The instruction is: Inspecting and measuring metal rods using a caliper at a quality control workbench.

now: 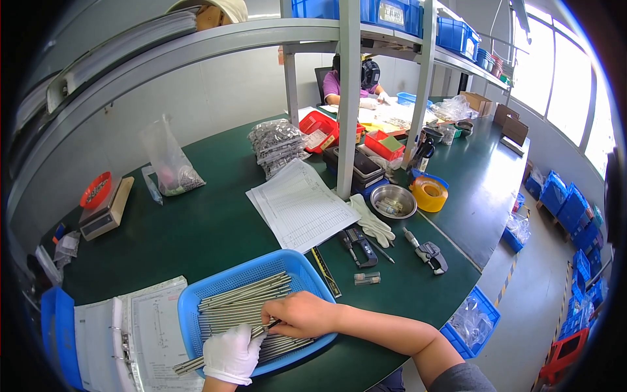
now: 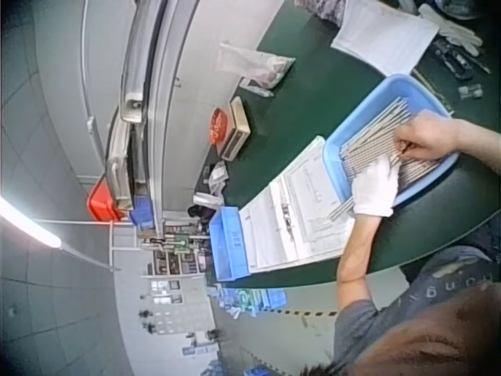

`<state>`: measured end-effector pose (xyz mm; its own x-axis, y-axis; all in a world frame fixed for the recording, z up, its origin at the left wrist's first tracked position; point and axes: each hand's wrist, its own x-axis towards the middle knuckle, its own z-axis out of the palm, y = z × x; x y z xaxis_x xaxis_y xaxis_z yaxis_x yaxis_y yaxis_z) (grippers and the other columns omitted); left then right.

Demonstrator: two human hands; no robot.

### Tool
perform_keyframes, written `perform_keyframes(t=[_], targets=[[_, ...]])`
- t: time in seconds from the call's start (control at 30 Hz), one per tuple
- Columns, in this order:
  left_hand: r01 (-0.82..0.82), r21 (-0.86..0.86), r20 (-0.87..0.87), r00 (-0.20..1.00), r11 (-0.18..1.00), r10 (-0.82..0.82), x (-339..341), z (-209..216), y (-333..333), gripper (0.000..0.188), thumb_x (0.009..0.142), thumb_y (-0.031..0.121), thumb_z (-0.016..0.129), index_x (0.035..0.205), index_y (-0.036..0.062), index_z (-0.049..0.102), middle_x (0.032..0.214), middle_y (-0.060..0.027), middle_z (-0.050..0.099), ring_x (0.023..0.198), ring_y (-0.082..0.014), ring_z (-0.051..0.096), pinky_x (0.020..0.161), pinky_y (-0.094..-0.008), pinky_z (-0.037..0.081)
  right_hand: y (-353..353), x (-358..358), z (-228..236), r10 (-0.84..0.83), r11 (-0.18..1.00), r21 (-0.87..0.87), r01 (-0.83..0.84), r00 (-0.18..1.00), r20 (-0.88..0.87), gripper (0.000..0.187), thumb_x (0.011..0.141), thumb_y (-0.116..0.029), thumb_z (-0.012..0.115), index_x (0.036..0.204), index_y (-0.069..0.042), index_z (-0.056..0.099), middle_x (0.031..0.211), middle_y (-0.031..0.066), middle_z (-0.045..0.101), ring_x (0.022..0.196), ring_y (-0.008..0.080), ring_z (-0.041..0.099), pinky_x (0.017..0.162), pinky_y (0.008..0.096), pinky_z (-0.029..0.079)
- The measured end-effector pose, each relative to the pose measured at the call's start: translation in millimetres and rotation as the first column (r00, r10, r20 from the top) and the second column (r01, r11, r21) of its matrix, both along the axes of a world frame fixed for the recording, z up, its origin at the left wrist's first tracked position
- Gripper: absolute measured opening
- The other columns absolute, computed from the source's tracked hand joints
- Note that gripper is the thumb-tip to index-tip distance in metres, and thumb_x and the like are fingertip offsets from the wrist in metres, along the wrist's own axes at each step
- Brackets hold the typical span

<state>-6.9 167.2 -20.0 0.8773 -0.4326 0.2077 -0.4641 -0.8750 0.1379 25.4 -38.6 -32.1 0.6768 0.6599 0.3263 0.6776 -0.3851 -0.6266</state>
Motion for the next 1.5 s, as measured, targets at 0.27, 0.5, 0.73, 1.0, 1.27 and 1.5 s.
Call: perform_keyframes(t=[0.27,0.5,0.73,1.0,1.27,1.5], targets=[[-0.005,0.004,-0.001,1.0,1.0,0.005,1,0,0,0.028,0.076,0.034,0.068,0.069,0.0097,0.056,0.059,-0.0116,0.061,0.053,-0.0319,0.062,0.05,-0.043,0.049,1,1,1,0.009,1.0,0.005,-0.009,1.0,0.028,0.022,0.087,-0.026,0.063,0.094,-0.008,0.054,0.075,0.0104,0.061,0.07,0.031,0.061,0.062,0.041,0.047],[0.005,0.008,-0.004,1.0,1.0,-0.005,2,0,0,0.028,0.076,0.034,0.068,0.068,0.0098,0.056,0.058,-0.0117,0.06,0.052,-0.0322,0.062,0.049,-0.0431,0.049,1,4,-8,0.012,1.0,-0.027,-0.011,0.998,0.055,0.022,0.087,-0.027,0.062,0.094,-0.008,0.052,0.075,0.0107,0.06,0.069,0.0321,0.06,0.061,0.0415,0.046],[0.003,0.006,-0.006,1.0,1.0,-0.003,1,1,-1,0.029,0.076,0.034,0.068,0.068,0.0097,0.055,0.058,-0.0116,0.06,0.052,-0.032,0.062,0.049,-0.0433,0.049,1,6,-10,0.022,0.998,-0.054,-0.016,0.994,0.109,0.022,0.088,-0.027,0.06,0.095,-0.008,0.051,0.077,0.0109,0.06,0.07,0.0328,0.059,0.063,0.0423,0.046],[0.005,0.015,-0.016,1.0,1.0,-0.005,1,2,-1,0.028,0.077,0.034,0.067,0.069,0.0096,0.056,0.059,-0.0118,0.061,0.053,-0.0317,0.062,0.05,-0.0431,0.05,1,5,-9,0.012,0.999,-0.047,-0.009,0.998,0.067,0.021,0.087,-0.024,0.062,0.094,-0.007,0.052,0.077,0.0107,0.06,0.071,0.0326,0.059,0.064,0.0419,0.047],[0.008,0.008,-0.012,1.0,1.0,-0.008,1,3,0,0.028,0.077,0.034,0.067,0.069,0.0094,0.056,0.059,-0.0118,0.061,0.053,-0.0318,0.062,0.05,-0.0431,0.05,1,1,1,0.001,1.0,0.002,-0.001,1.0,-0.021,0.019,0.087,-0.023,0.062,0.089,-0.006,0.054,0.078,0.0105,0.06,0.072,0.0322,0.059,0.063,0.041,0.047],[0.006,-0.016,-0.028,1.0,1.0,-0.006,0,4,-1,0.028,0.077,0.033,0.067,0.069,0.0088,0.055,0.06,-0.0125,0.061,0.055,-0.0329,0.061,0.051,-0.0438,0.048,2,2,-3,0.018,1.0,0.019,-0.018,0.999,0.046,0.019,0.088,-0.024,0.06,0.087,-0.005,0.056,0.077,0.0104,0.06,0.072,0.0312,0.06,0.061,0.0402,0.047]])
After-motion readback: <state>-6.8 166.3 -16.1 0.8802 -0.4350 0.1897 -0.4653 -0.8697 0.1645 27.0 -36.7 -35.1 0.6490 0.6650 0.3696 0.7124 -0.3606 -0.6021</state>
